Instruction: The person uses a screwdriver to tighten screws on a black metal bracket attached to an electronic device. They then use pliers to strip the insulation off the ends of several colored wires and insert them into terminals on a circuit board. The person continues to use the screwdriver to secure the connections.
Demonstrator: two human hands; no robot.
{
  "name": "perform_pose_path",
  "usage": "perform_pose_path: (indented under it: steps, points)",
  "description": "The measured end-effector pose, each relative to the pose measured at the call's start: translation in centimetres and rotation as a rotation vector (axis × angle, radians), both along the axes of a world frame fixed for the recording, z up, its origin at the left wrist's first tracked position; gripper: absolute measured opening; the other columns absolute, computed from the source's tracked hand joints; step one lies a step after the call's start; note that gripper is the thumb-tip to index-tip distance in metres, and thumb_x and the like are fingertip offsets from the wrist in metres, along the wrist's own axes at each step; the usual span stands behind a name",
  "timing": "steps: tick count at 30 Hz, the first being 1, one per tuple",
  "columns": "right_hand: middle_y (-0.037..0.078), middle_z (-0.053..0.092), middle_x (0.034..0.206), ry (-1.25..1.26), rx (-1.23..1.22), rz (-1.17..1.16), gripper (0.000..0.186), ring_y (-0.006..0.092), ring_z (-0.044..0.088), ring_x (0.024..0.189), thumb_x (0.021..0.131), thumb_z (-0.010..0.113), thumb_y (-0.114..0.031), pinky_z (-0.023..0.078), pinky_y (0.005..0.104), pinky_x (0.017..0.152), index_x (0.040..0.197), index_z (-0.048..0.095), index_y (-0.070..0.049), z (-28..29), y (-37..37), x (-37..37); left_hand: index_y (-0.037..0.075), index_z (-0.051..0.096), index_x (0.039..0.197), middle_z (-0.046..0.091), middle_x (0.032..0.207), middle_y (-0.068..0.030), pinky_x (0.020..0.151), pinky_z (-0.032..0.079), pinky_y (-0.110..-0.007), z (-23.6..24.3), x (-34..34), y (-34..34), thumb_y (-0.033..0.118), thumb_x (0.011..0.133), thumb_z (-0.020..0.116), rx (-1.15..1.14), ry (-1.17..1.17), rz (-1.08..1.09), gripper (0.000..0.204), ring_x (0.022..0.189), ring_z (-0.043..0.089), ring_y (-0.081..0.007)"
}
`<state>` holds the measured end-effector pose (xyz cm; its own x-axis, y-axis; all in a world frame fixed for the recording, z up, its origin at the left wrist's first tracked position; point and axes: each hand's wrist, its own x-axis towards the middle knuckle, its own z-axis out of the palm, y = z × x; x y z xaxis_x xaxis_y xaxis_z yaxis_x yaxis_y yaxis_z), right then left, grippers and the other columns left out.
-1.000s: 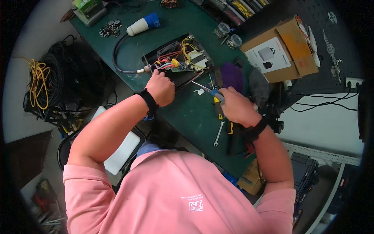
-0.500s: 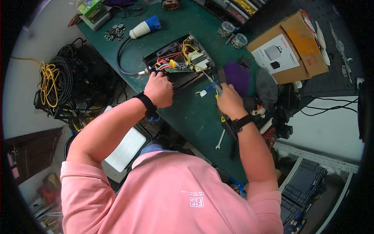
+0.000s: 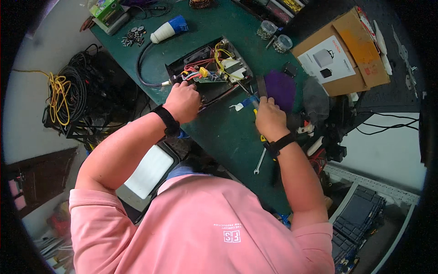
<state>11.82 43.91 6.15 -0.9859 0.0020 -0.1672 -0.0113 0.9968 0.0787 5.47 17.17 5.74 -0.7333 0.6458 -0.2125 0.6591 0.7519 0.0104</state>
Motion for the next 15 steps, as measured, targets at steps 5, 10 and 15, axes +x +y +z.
perform_pose_path:
  steps: [5,10,15]
  points:
    - [0.017,0.059,0.098,0.017,-0.053,-0.021,0.017,0.0326,0.066,0.083,0.087,0.052,-0.013,0.056,0.0398,0.066,0.099,0.054,-0.001,-0.4,-0.1,0.3,0.013,0.067,0.074,0.058,0.09,-0.0079,0.074,0.042,-0.039,-0.4,0.0,-0.4,0.015,0.065,0.063,0.044,-0.002,0.0,0.011,0.09,0.053,-0.028]
    - [0.017,0.059,0.099,0.011,-0.078,-0.043,0.017,0.0331,0.066,0.083,0.088,0.051,-0.012,0.056,0.0405,0.067,0.099,0.054,-0.001,-0.9,-0.2,0.5,0.014,0.067,0.076,0.058,0.087,-0.0081,0.069,0.043,-0.039,-0.2,-0.8,0.0,0.013,0.065,0.062,-0.03,0.002,-0.033,0.012,0.087,0.055,-0.028]
    - [0.018,0.059,0.1,0.042,-0.126,-0.049,0.018,0.0336,0.066,0.083,0.089,0.051,-0.014,0.056,0.0416,0.069,0.101,0.054,-0.001,-1.4,0.1,0.5,0.009,0.071,0.075,0.064,0.087,-0.0094,0.072,0.046,-0.04,-0.7,-1.5,-0.4,0.015,0.069,0.063,-0.001,-0.023,-0.056,0.011,0.087,0.059,-0.0294]
